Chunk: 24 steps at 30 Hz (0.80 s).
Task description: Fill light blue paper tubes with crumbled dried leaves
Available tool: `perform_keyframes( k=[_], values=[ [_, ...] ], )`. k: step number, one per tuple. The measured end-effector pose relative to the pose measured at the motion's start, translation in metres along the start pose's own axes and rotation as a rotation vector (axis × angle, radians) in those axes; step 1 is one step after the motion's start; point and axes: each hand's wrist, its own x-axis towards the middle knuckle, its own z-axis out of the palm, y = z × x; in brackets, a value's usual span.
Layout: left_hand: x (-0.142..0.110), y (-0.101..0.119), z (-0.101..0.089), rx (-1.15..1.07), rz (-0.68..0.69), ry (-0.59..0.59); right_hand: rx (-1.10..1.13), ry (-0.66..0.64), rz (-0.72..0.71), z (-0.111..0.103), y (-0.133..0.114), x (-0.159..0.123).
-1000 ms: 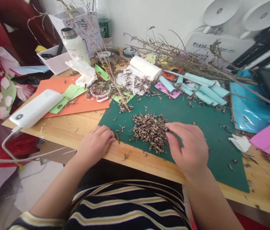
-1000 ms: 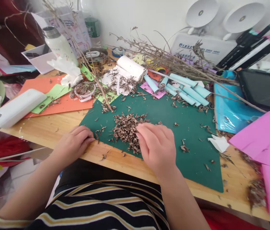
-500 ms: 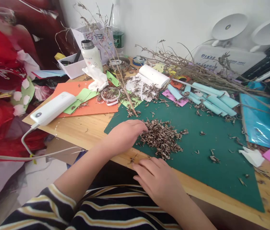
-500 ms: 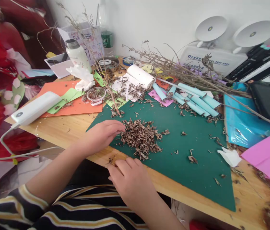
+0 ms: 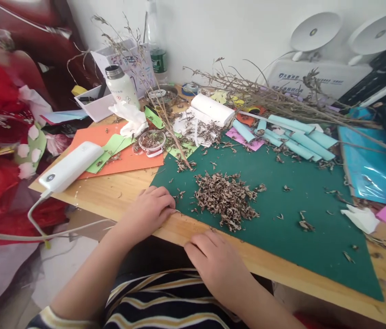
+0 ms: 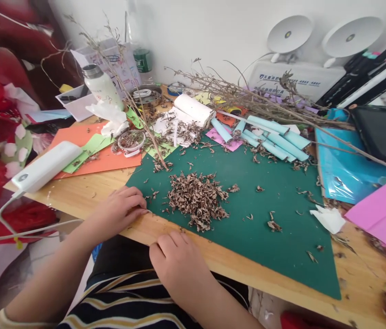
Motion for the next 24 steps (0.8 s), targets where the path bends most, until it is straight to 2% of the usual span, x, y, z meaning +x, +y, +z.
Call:
perform_keyframes(
  k=[3, 5, 8, 11, 13, 15, 17, 19, 21, 24],
  values=[
    [0.007, 0.009, -0.003, -0.07, 0.03, 0.011, 0.043, 0.071, -0.042, -0.016, 0.008, -0.004],
    [0.016, 0.019, -0.005, -0.121, 0.063, 0.042, 0.064, 0.181, -0.035, -0.03, 0.019, -0.002],
    [0.033, 0.036, -0.003, -0.157, 0.116, 0.128, 0.029, 0.34, 0.164, -0.047, 0.041, 0.005],
    [0.044, 0.04, 0.0, -0.216, 0.179, 0.18, -0.044, 0.265, 0.349, -0.057, 0.062, 0.006],
    [0.043, 0.034, 0.0, -0.261, 0.215, 0.176, -0.084, 0.234, 0.392, -0.06, 0.07, -0.002],
    [0.035, 0.024, -0.003, -0.258, 0.23, 0.147, -0.121, 0.267, 0.434, -0.06, 0.074, -0.018],
    [0.024, 0.018, -0.006, -0.206, 0.222, 0.103, -0.162, 0.291, 0.434, -0.059, 0.075, -0.034],
    [0.015, 0.019, -0.008, -0.131, 0.2, 0.073, -0.19, 0.278, 0.375, -0.056, 0.071, -0.045],
    [0.011, 0.029, -0.005, -0.051, 0.202, 0.052, -0.178, 0.244, 0.289, -0.051, 0.065, -0.049],
    [0.012, 0.05, 0.007, 0.07, 0.289, 0.012, -0.135, 0.23, 0.22, -0.046, 0.056, -0.044]
  ],
)
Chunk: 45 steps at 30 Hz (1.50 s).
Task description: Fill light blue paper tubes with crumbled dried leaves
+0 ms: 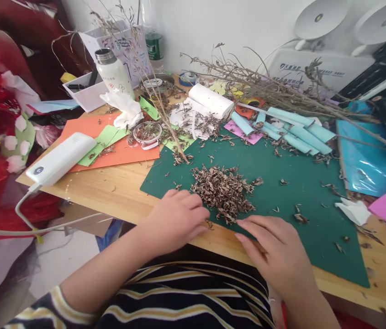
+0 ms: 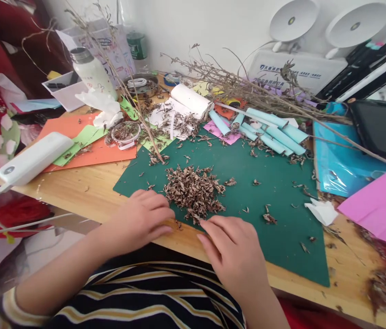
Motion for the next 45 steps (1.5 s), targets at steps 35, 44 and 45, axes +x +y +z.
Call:
perform_keyframes(
  k=[35, 44, 45],
  values=[
    [0.011, -0.017, 0.009, -0.194, -0.099, 0.459, -0.167, -0.136, 0.193, -0.011, 0.003, 0.053],
    [-0.015, 0.004, 0.018, -0.067, -0.011, 0.212, -0.562, -0.184, 0.37, -0.021, 0.076, 0.022],
    [-0.011, 0.009, 0.02, -0.034, 0.017, 0.141, -0.601, -0.206, 0.363, -0.02, 0.081, 0.021]
  ],
)
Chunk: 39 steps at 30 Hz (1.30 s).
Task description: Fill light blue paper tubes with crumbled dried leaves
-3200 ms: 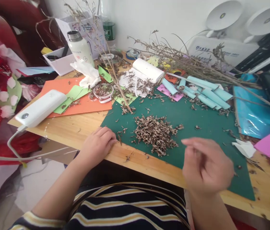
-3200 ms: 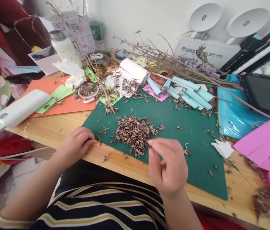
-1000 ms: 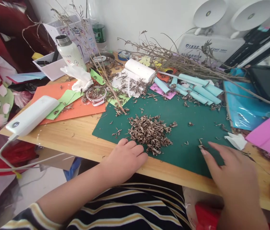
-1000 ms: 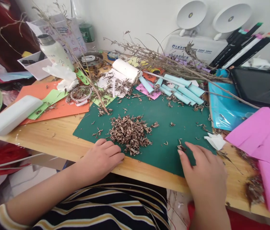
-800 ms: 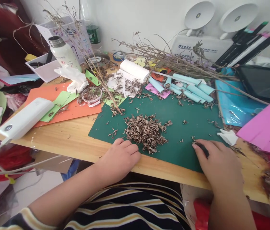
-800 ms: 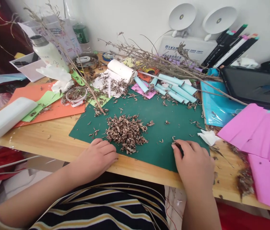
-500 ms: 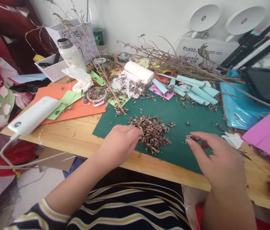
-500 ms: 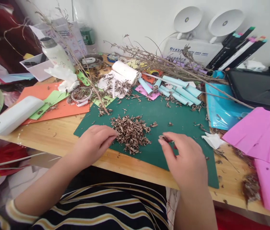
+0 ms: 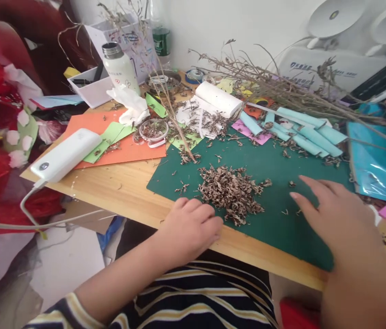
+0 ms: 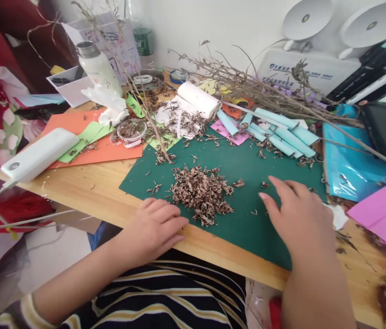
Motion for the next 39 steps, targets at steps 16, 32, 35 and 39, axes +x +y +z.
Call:
perform_keyframes(
  k=[16, 32, 35, 39],
  values=[
    [0.015, -0.001, 0.002, 0.081, 0.063, -0.198, 0.115, -0.06, 0.124, 0.009, -0.003, 0.007],
    [0.03, -0.031, -0.014, -0.044, -0.056, 0.114, 0.339, 0.144, -0.297, -0.041, -0.053, 0.023],
    [0.014, -0.043, -0.014, -0.004, -0.14, 0.114, 0.284, 0.002, -0.511, -0.04, -0.07, 0.039],
    [-0.003, -0.055, -0.013, 0.071, -0.218, 0.02, 0.462, 0.008, -0.414, -0.031, -0.051, 0.06]
  ],
)
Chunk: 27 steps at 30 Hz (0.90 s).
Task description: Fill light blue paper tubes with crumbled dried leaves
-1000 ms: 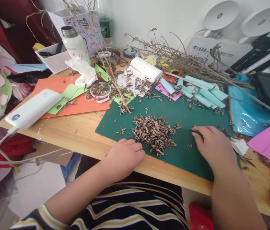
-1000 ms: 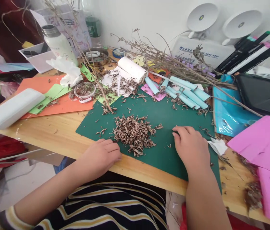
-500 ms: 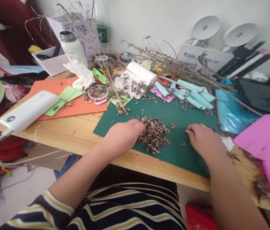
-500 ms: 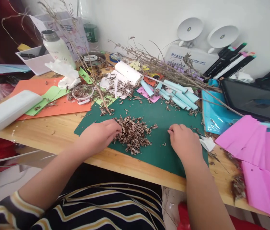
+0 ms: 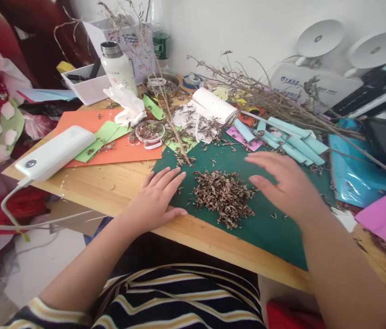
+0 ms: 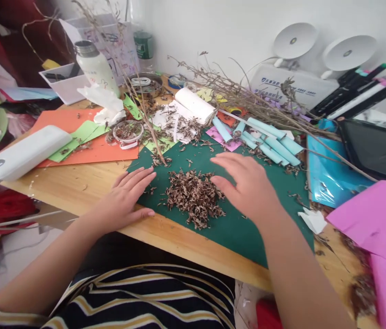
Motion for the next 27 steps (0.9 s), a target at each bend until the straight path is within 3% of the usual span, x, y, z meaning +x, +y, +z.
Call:
perform_keyframes(
  k=[5, 7, 17, 21, 27],
  values=[
    [0.001, -0.01, -0.007, 0.038, -0.024, -0.052, 0.067, -0.219, 0.012, 0.007, 0.023, -0.001],
    [0.005, -0.01, -0.009, 0.048, -0.025, -0.074, 0.115, -0.218, 0.017, 0.012, 0.023, -0.004],
    [0.023, -0.002, -0.005, 0.1, -0.012, -0.156, 0.11, 0.079, -0.094, 0.013, 0.028, -0.013],
    [0.027, 0.009, -0.011, 0.029, 0.0, -0.093, 0.092, 0.211, -0.141, 0.01, 0.028, -0.013],
    [0.048, 0.039, -0.006, -0.256, -0.026, 0.042, 0.067, 0.282, -0.202, 0.014, 0.026, -0.011]
  ],
)
